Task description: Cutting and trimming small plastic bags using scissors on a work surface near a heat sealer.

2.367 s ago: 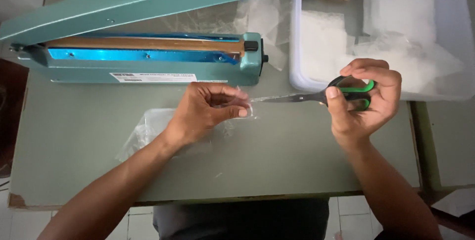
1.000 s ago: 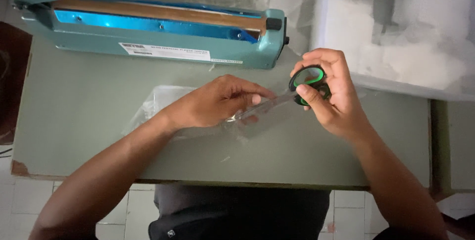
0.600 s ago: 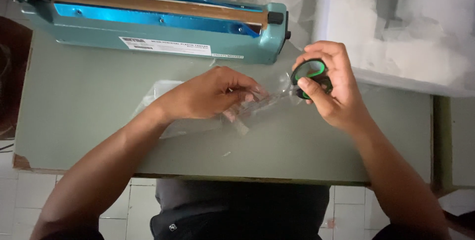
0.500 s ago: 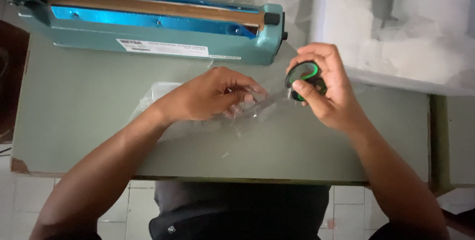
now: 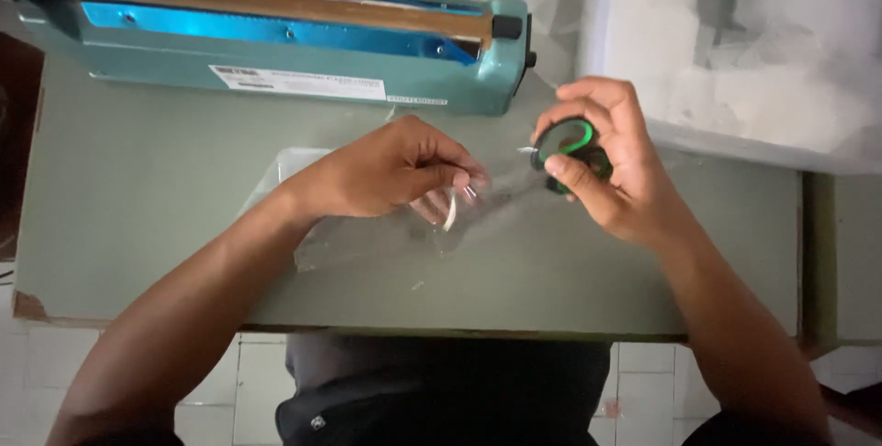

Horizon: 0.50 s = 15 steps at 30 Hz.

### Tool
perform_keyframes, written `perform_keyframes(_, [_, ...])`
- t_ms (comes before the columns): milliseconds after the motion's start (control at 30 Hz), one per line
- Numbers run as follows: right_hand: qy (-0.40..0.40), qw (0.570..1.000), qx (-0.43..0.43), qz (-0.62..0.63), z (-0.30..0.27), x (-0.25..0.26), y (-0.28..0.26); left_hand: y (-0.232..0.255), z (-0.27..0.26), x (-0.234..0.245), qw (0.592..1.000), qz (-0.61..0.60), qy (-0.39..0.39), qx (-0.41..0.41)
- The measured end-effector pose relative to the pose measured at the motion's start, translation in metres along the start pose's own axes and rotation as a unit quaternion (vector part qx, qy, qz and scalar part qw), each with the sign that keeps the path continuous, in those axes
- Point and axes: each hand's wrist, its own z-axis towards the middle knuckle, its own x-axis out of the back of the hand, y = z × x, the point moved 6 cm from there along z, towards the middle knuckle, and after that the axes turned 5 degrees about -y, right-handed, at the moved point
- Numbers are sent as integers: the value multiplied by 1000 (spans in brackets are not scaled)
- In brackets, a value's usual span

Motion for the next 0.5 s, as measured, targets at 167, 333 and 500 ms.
perform_keyframes(167, [-15, 1000, -12, 2, -1, 6, 2, 2, 0, 2, 999, 25, 9, -31])
perform_keyframes(333, [156, 983, 80, -49, -18, 66, -13, 20, -5, 1, 988, 110, 81, -73])
perform_keyframes(500, [425, 866, 263, -31, -89, 197, 12, 51, -10, -8, 922, 258, 198, -208])
